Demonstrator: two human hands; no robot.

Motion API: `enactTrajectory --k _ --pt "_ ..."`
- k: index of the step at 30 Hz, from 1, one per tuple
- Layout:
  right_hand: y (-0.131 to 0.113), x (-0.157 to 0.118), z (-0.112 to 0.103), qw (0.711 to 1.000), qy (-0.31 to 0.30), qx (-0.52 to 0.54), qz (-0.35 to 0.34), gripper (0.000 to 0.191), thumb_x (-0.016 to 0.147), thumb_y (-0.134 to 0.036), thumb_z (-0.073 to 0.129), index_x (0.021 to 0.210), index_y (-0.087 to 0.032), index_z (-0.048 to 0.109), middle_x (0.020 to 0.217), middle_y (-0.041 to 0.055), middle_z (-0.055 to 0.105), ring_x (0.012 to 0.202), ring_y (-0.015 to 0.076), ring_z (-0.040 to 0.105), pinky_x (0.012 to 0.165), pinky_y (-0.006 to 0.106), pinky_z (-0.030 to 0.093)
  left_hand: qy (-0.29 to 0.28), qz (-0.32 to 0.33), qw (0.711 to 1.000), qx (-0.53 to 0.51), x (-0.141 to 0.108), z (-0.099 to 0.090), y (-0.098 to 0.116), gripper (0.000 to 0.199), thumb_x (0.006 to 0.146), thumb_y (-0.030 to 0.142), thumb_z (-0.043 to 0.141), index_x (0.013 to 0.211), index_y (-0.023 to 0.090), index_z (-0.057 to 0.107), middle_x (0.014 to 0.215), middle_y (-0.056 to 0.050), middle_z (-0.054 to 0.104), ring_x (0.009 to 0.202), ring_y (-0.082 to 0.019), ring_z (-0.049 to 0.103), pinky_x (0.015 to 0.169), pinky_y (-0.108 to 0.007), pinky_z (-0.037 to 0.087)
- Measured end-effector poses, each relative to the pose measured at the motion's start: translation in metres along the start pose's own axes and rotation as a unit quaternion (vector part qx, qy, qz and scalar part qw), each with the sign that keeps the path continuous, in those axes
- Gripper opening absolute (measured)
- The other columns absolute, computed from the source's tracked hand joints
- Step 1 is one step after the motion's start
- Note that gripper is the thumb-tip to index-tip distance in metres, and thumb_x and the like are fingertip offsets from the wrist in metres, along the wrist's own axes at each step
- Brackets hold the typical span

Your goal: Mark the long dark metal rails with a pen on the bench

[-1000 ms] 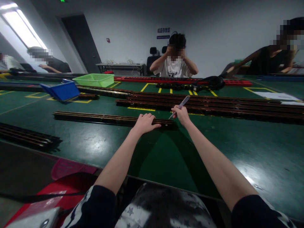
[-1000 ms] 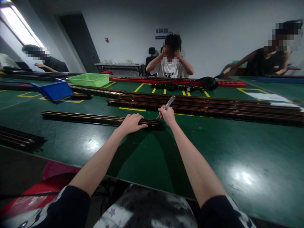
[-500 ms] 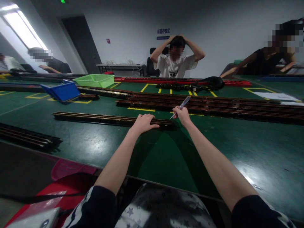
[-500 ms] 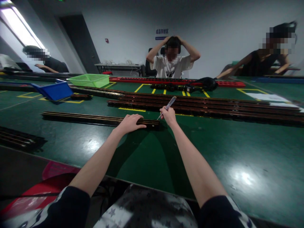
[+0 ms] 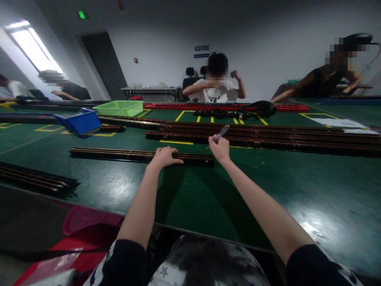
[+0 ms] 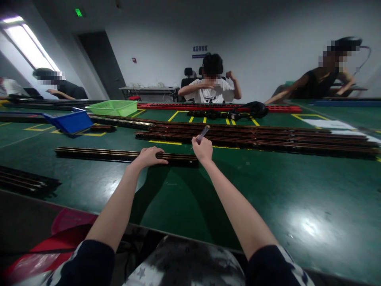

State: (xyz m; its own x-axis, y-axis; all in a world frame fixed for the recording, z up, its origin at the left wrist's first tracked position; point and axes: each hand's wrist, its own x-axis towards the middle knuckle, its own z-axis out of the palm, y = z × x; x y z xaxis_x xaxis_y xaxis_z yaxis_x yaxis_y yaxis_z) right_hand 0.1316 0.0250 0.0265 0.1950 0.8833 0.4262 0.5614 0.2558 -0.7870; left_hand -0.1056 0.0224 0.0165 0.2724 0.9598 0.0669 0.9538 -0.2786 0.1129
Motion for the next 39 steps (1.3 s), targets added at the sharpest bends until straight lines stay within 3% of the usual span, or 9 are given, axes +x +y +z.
enactTrajectory --k 4,8,12,15,20,24,28,33,39 --pt "-0.006 -0.008 0.002 0.998 -0.005 -0.037 -0.054 0.031 0.093 -0.035 0.041 0.07 -0.019 0.054 0.066 0.0035 0.064 0.06 0.0158 0.06 0.06 0.024 0.044 0.005 0.007 1.0 0.004 -0.001 0.0 0.005 0.065 0.077 0.068 0.051 0.121 0.02 0.058 0.12 -0.013 0.06 0.114 -0.031 0.053 0.099 -0.048 0.035" --pt "-0.008 -0.018 0.005 0.973 -0.05 -0.178 -0.139 0.029 0.096 -0.031 0.037 0.083 -0.018 0.059 0.072 0.0053 0.064 0.062 0.0154 0.058 0.053 0.023 0.037 0.021 0.028 0.998 0.055 0.001 0.003 0.019 0.063 0.082 0.067 0.045 0.121 0.019 0.058 0.119 -0.015 0.061 0.112 -0.032 0.054 0.095 -0.045 0.037" --pt "-0.008 -0.03 0.014 0.933 -0.083 -0.266 -0.229 0.024 0.095 -0.022 0.037 0.093 -0.016 0.06 0.088 0.0088 0.068 0.079 0.0175 0.061 0.069 0.026 0.041 0.06 0.059 0.992 0.089 0.004 0.012 0.04 0.057 0.086 0.064 0.041 0.115 0.018 0.06 0.115 -0.015 0.062 0.108 -0.031 0.055 0.091 -0.044 0.038" --pt "-0.007 -0.036 0.022 0.922 -0.082 -0.322 -0.2 0.027 0.095 -0.018 0.033 0.098 -0.016 0.06 0.098 0.013 0.068 0.096 0.0227 0.061 0.077 0.03 0.042 0.079 0.076 0.99 0.086 0.004 0.016 0.055 0.048 0.087 0.055 0.046 0.112 0.016 0.06 0.113 -0.014 0.063 0.105 -0.03 0.056 0.092 -0.043 0.039" --pt "-0.001 -0.034 0.019 0.918 -0.114 -0.362 -0.112 0.022 0.092 -0.018 0.039 0.103 -0.014 0.056 0.088 0.0149 0.07 0.082 0.024 0.067 0.073 0.032 0.044 0.067 0.119 0.99 0.041 0.002 0.014 0.066 0.046 0.089 0.05 0.045 0.115 0.014 0.059 0.116 -0.014 0.063 0.108 -0.027 0.057 0.097 -0.041 0.038" --pt "0.006 -0.029 0.008 0.92 -0.109 -0.362 -0.103 0.019 0.089 -0.016 0.042 0.1 -0.013 0.058 0.086 0.0156 0.07 0.079 0.0259 0.068 0.07 0.032 0.045 0.068 0.144 0.987 0.013 0.003 0.011 0.056 0.047 0.09 0.044 0.046 0.129 0.018 0.05 0.129 -0.012 0.056 0.118 -0.026 0.053 0.102 -0.04 0.035" --pt "0.018 -0.025 -0.009 0.938 -0.078 -0.333 -0.055 0.016 0.089 -0.018 0.044 0.089 -0.015 0.06 0.075 0.0132 0.069 0.064 0.0227 0.066 0.06 0.031 0.044 0.076 0.107 0.991 0.008 0.001 0.007 0.031 0.056 0.089 0.043 0.048 0.139 0.02 0.039 0.142 -0.013 0.045 0.129 -0.027 0.044 0.105 -0.043 0.033" --pt "0.032 -0.02 -0.033 0.932 -0.03 -0.361 -0.028 0.014 0.084 -0.016 0.047 0.087 -0.013 0.06 0.071 0.0132 0.068 0.061 0.0213 0.064 0.062 0.03 0.042 0.024 0.012 0.999 0.038 -0.003 0.001 0.009 0.051 0.087 0.054 0.047 0.124 0.019 0.055 0.124 -0.013 0.06 0.118 -0.03 0.051 0.105 -0.048 0.031" --pt "0.035 -0.017 -0.033 0.923 -0.029 -0.378 -0.071 0.021 0.089 -0.018 0.039 0.09 -0.012 0.059 0.071 0.0131 0.066 0.065 0.0218 0.064 0.065 0.03 0.039 0.055 0.042 0.996 0.058 0.0 0.007 0.02 0.054 0.089 0.056 0.042 0.122 0.015 0.057 0.118 -0.014 0.062 0.112 -0.029 0.054 0.098 -0.043 0.037"
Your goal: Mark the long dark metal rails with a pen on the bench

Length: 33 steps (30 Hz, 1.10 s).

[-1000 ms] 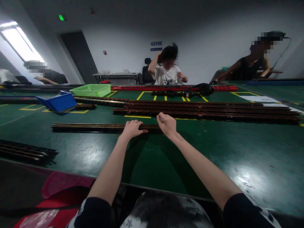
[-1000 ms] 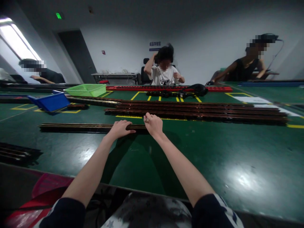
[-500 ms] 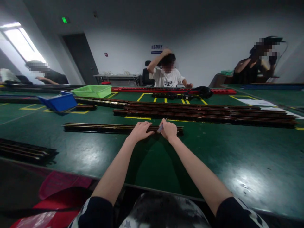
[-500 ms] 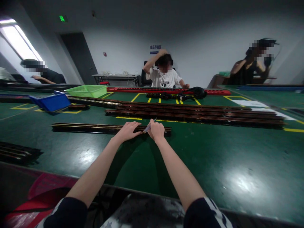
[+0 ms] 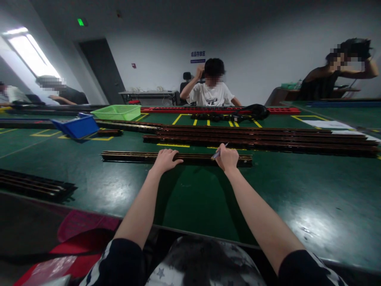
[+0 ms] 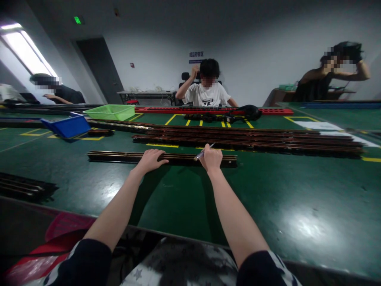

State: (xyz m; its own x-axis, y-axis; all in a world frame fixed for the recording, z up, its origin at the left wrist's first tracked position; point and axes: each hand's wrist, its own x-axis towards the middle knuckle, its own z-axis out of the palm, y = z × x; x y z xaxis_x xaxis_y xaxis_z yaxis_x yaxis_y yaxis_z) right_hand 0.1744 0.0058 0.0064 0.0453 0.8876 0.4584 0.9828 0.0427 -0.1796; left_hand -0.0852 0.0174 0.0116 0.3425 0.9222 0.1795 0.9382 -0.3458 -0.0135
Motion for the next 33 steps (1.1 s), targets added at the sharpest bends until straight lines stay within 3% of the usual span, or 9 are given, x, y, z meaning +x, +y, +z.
enactTrajectory --k 7,12,17,21,26,29,33 --pt "-0.038 -0.009 0.007 0.996 0.008 0.04 -0.084 0.031 0.095 -0.023 0.03 0.094 -0.011 0.059 0.08 0.0153 0.067 0.075 0.0232 0.065 0.069 0.031 0.04 0.058 0.041 0.998 0.0 0.008 0.01 0.038 0.052 0.09 0.054 0.043 0.117 0.014 0.059 0.114 -0.014 0.063 0.107 -0.028 0.056 0.094 -0.04 0.04" --pt "-0.051 -0.011 0.011 0.999 -0.03 0.012 -0.04 0.027 0.097 -0.027 0.03 0.097 -0.014 0.054 0.084 0.0136 0.069 0.076 0.0225 0.067 0.067 0.028 0.041 0.051 0.082 0.995 -0.013 0.012 0.011 0.056 0.042 0.092 0.041 0.047 0.122 0.012 0.056 0.116 -0.013 0.062 0.11 -0.026 0.056 0.098 -0.038 0.039" --pt "-0.041 -0.004 0.008 0.998 -0.054 -0.003 0.014 0.027 0.098 -0.027 0.031 0.099 -0.014 0.055 0.078 0.0109 0.068 0.069 0.0207 0.067 0.06 0.026 0.042 0.031 0.096 0.994 -0.041 0.012 0.007 0.041 0.045 0.092 0.038 0.048 0.129 0.012 0.051 0.127 -0.013 0.058 0.119 -0.025 0.051 0.104 -0.036 0.035" --pt "-0.022 0.0 0.001 0.997 -0.066 0.0 0.046 0.021 0.093 -0.027 0.042 0.097 -0.015 0.059 0.079 0.0115 0.067 0.068 0.0199 0.065 0.056 0.024 0.04 0.004 0.033 0.999 -0.036 0.006 0.004 0.017 0.049 0.093 0.041 0.046 0.131 0.011 0.049 0.132 -0.015 0.054 0.125 -0.028 0.046 0.108 -0.044 0.029" --pt "0.004 0.002 -0.003 0.991 -0.032 -0.021 0.131 0.017 0.082 -0.021 0.05 0.093 -0.016 0.062 0.079 0.0109 0.066 0.071 0.0208 0.064 0.059 0.025 0.038 -0.005 -0.022 0.999 -0.041 0.002 0.003 -0.001 0.047 0.093 0.042 0.044 0.13 0.014 0.05 0.133 -0.013 0.053 0.127 -0.028 0.044 0.112 -0.051 0.021" --pt "0.009 0.002 0.0 0.991 -0.008 -0.036 0.13 0.019 0.084 -0.023 0.048 0.094 -0.015 0.062 0.076 0.0113 0.065 0.069 0.0221 0.064 0.059 0.026 0.037 0.003 -0.023 0.999 -0.038 0.003 0.005 -0.003 0.044 0.093 0.042 0.046 0.126 0.014 0.054 0.125 -0.013 0.058 0.121 -0.028 0.048 0.108 -0.048 0.027" --pt "0.001 0.001 0.006 0.997 0.011 -0.022 0.071 0.025 0.092 -0.024 0.038 0.092 -0.012 0.059 0.07 0.0108 0.064 0.06 0.019 0.061 0.057 0.026 0.035 0.025 -0.019 0.999 -0.037 0.006 0.01 0.002 0.044 0.092 0.043 0.046 0.123 0.013 0.056 0.123 -0.014 0.058 0.118 -0.029 0.049 0.104 -0.046 0.032"
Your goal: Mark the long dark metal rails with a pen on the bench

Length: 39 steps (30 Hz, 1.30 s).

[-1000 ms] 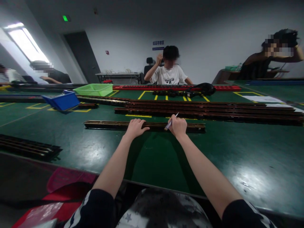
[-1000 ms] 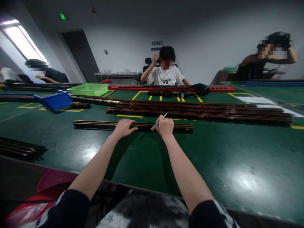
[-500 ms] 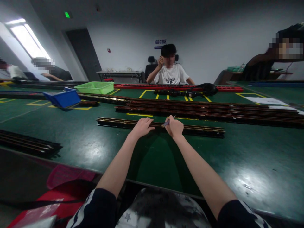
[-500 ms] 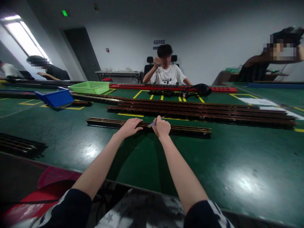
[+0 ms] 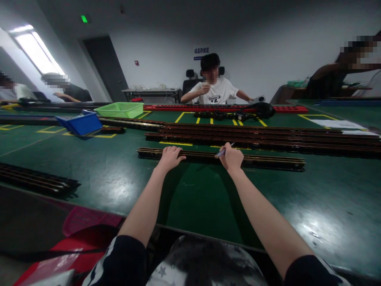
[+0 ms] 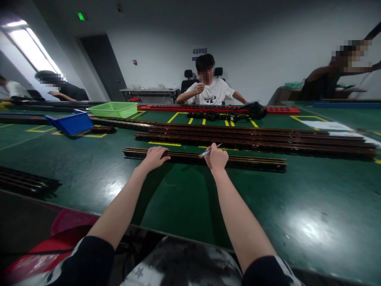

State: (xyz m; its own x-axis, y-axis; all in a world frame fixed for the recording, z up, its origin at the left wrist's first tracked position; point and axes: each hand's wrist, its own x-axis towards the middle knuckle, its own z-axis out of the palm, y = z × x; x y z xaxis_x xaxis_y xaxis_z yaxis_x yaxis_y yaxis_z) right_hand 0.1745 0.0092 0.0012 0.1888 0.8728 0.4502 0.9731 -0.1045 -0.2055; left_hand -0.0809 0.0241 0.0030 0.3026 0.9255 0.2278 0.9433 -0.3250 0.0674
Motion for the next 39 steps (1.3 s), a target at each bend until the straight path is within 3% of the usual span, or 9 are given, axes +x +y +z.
enactTrajectory --k 4,7,9,15,18,21,25,30,39 --pt "-0.016 -0.005 0.005 0.991 -0.01 0.032 -0.132 0.025 0.096 -0.024 0.034 0.092 -0.011 0.055 0.074 0.0111 0.064 0.063 0.0185 0.059 0.061 0.028 0.037 0.029 0.013 0.999 0.0 0.004 0.008 0.014 0.042 0.092 0.043 0.047 0.121 0.014 0.057 0.119 -0.014 0.06 0.115 -0.028 0.051 0.102 -0.044 0.033" --pt "-0.025 -0.008 0.009 0.957 -0.041 0.036 -0.286 0.024 0.096 -0.032 0.039 0.091 -0.013 0.053 0.084 0.0117 0.065 0.072 0.02 0.06 0.068 0.03 0.038 0.057 0.026 0.998 0.001 0.006 0.013 0.026 0.04 0.091 0.043 0.048 0.117 0.014 0.059 0.115 -0.014 0.062 0.111 -0.028 0.053 0.099 -0.042 0.035" --pt "-0.026 -0.008 0.012 0.947 -0.04 0.016 -0.32 0.023 0.094 -0.035 0.047 0.096 -0.013 0.051 0.09 0.0129 0.065 0.084 0.0236 0.06 0.072 0.032 0.038 0.068 0.032 0.997 0.005 0.007 0.015 0.032 0.04 0.091 0.042 0.05 0.116 0.013 0.06 0.114 -0.014 0.062 0.11 -0.028 0.053 0.098 -0.042 0.036" --pt "-0.012 0.0 0.013 0.958 -0.064 0.045 -0.276 0.022 0.09 -0.037 0.055 0.092 -0.015 0.048 0.087 0.0106 0.065 0.074 0.0216 0.06 0.066 0.03 0.036 0.082 0.06 0.995 -0.018 0.005 0.018 0.032 0.038 0.095 0.035 0.044 0.124 0.014 0.054 0.123 -0.011 0.059 0.115 -0.025 0.051 0.104 -0.041 0.033" --pt "0.001 0.004 0.014 0.963 -0.063 0.049 -0.256 0.019 0.09 -0.032 0.055 0.093 -0.015 0.048 0.088 0.0106 0.065 0.077 0.0217 0.061 0.07 0.031 0.036 0.095 0.06 0.994 -0.016 0.005 0.02 0.031 0.038 0.096 0.029 0.041 0.129 0.015 0.052 0.126 -0.011 0.058 0.119 -0.023 0.05 0.107 -0.04 0.031" --pt "0.016 0.007 0.016 0.974 -0.023 0.02 -0.224 0.019 0.089 -0.032 0.055 0.093 -0.015 0.049 0.086 0.0111 0.065 0.084 0.0249 0.06 0.081 0.035 0.034 0.106 0.05 0.993 -0.008 0.01 0.024 0.033 0.04 0.095 0.029 0.041 0.131 0.015 0.051 0.13 -0.011 0.056 0.124 -0.023 0.047 0.11 -0.04 0.03" --pt "0.03 0.009 0.02 0.992 0.035 0.004 -0.118 0.022 0.088 -0.035 0.055 0.093 -0.015 0.048 0.092 0.0155 0.064 0.095 0.0289 0.056 0.087 0.038 0.031 0.106 0.005 0.994 0.006 0.018 0.028 0.037 0.046 0.095 0.029 0.038 0.138 0.015 0.045 0.142 -0.014 0.047 0.136 -0.027 0.036 0.113 -0.045 0.026" --pt "0.03 0.012 0.023 0.997 0.072 -0.007 -0.025 0.039 0.085 -0.047 0.056 0.1 -0.011 0.048 0.099 0.0216 0.063 0.101 0.0331 0.051 0.087 0.042 0.032 0.104 -0.045 0.994 -0.001 0.023 0.033 0.035 0.053 0.095 0.032 0.034 0.144 0.011 0.035 0.152 -0.017 0.029 0.142 -0.03 0.022 0.114 -0.048 0.024" --pt "0.026 0.023 0.033 0.997 0.076 -0.015 0.005 0.047 0.09 -0.052 0.045 0.106 -0.008 0.05 0.1 0.0241 0.062 0.101 0.0342 0.049 0.086 0.048 0.03 0.043 -0.043 0.997 -0.051 0.023 0.033 0.035 0.058 0.095 0.037 0.035 0.149 0.016 0.025 0.156 -0.014 0.016 0.145 -0.03 0.012 0.109 -0.053 0.03"
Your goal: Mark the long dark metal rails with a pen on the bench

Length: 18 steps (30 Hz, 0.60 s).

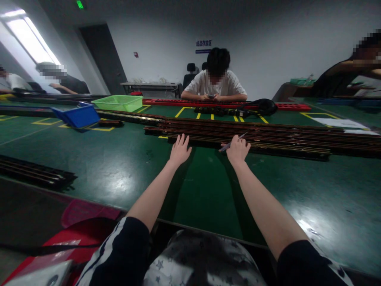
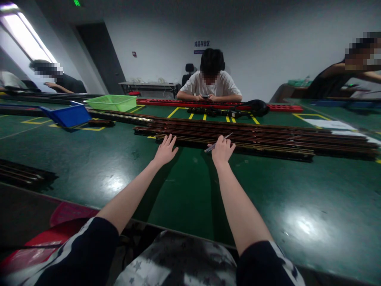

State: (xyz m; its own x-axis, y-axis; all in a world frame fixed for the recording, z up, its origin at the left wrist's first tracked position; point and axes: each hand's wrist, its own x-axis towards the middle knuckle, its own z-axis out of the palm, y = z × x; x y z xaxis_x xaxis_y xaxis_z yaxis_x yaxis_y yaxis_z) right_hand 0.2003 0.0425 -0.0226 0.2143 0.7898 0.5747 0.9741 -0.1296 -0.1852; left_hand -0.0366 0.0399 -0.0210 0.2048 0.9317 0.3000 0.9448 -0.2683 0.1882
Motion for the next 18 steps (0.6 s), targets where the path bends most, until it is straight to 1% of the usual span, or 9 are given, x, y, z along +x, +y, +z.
enactTrajectory --k 3,5,7,8,9,11,14,17,18 --pt "-0.001 -0.001 -0.001 1.0 -0.012 -0.001 0.008 0.045 0.09 -0.049 0.048 0.107 -0.008 0.049 0.104 0.0245 0.062 0.105 0.034 0.049 0.09 0.048 0.029 -0.008 0.006 1.0 0.013 -0.002 -0.008 -0.004 0.057 0.094 0.033 0.038 0.147 0.016 0.029 0.155 -0.012 0.022 0.144 -0.028 0.016 0.112 -0.05 0.026" --pt "-0.002 -0.002 -0.002 1.0 -0.017 0.003 0.001 0.042 0.089 -0.046 0.049 0.107 -0.008 0.048 0.104 0.0243 0.062 0.106 0.034 0.049 0.091 0.049 0.029 0.001 0.003 0.999 0.042 -0.005 -0.022 -0.016 0.052 0.092 0.031 0.041 0.142 0.017 0.04 0.151 -0.011 0.033 0.142 -0.027 0.024 0.114 -0.05 0.022" --pt "-0.002 -0.002 -0.001 1.0 -0.014 0.01 -0.014 0.038 0.09 -0.044 0.048 0.106 -0.009 0.047 0.103 0.0236 0.062 0.105 0.034 0.05 0.091 0.05 0.029 0.021 -0.074 0.995 0.065 -0.01 -0.045 -0.038 0.043 0.091 0.031 0.041 0.129 0.019 0.055 0.143 -0.01 0.047 0.135 -0.027 0.037 0.113 -0.05 0.022" --pt "-0.001 -0.002 -0.001 1.0 -0.011 0.013 -0.024 0.036 0.091 -0.042 0.047 0.106 -0.01 0.047 0.102 0.0232 0.062 0.105 0.034 0.05 0.091 0.05 0.029 0.032 -0.137 0.987 0.074 -0.016 -0.059 -0.052 0.04 0.091 0.031 0.041 0.123 0.019 0.06 0.136 -0.011 0.053 0.129 -0.028 0.045 0.111 -0.05 0.026" --pt "-0.001 -0.002 0.0 0.999 -0.009 0.016 -0.037 0.034 0.091 -0.041 0.047 0.105 -0.011 0.046 0.101 0.0228 0.062 0.104 0.0339 0.05 0.091 0.05 0.029 0.038 -0.217 0.972 0.081 -0.022 -0.073 -0.067 0.039 0.089 0.031 0.042 0.12 0.018 0.062 0.129 -0.013 0.059 0.123 -0.029 0.05 0.106 -0.05 0.032" --pt "-0.001 -0.001 0.002 0.998 -0.009 0.018 -0.065 0.03 0.09 -0.037 0.048 0.105 -0.012 0.045 0.101 0.022 0.062 0.105 0.0334 0.05 0.091 0.049 0.029 0.039 -0.377 0.922 0.081 -0.04 -0.101 -0.097 0.041 0.089 0.031 0.04 0.119 0.014 0.062 0.123 -0.018 0.061 0.117 -0.034 0.053 0.097 -0.051 0.039" --pt "0.0 0.0 0.003 0.996 -0.018 0.013 -0.083 0.029 0.088 -0.034 0.051 0.106 -0.012 0.044 0.102 0.0207 0.061 0.106 0.0321 0.049 0.092 0.046 0.03 0.073 -0.458 0.88 0.104 -0.073 -0.129 -0.133 0.043 0.089 0.03 0.037 0.122 0.015 0.06 0.126 -0.018 0.058 0.123 -0.034 0.047 0.1 -0.055 0.034" --pt "-0.001 0.001 0.003 0.996 -0.021 0.012 -0.09 0.031 0.089 -0.035 0.051 0.108 -0.011 0.043 0.103 0.0202 0.06 0.107 0.0319 0.048 0.092 0.044 0.03 0.079 -0.521 0.842 0.118 -0.099 -0.138 -0.156 0.045 0.089 0.033 0.035 0.124 0.017 0.059 0.134 -0.017 0.051 0.128 -0.033 0.04 0.102 -0.056 0.031" --pt "-0.001 0.001 0.003 0.995 -0.022 0.012 -0.094 0.031 0.089 -0.035 0.05 0.108 -0.011 0.043 0.103 0.0203 0.06 0.107 0.0321 0.048 0.091 0.044 0.031 0.084 -0.554 0.819 0.123 -0.105 -0.139 -0.163 0.046 0.089 0.033 0.034 0.124 0.018 0.058 0.139 -0.016 0.046 0.131 -0.033 0.036 0.102 -0.059 0.029"
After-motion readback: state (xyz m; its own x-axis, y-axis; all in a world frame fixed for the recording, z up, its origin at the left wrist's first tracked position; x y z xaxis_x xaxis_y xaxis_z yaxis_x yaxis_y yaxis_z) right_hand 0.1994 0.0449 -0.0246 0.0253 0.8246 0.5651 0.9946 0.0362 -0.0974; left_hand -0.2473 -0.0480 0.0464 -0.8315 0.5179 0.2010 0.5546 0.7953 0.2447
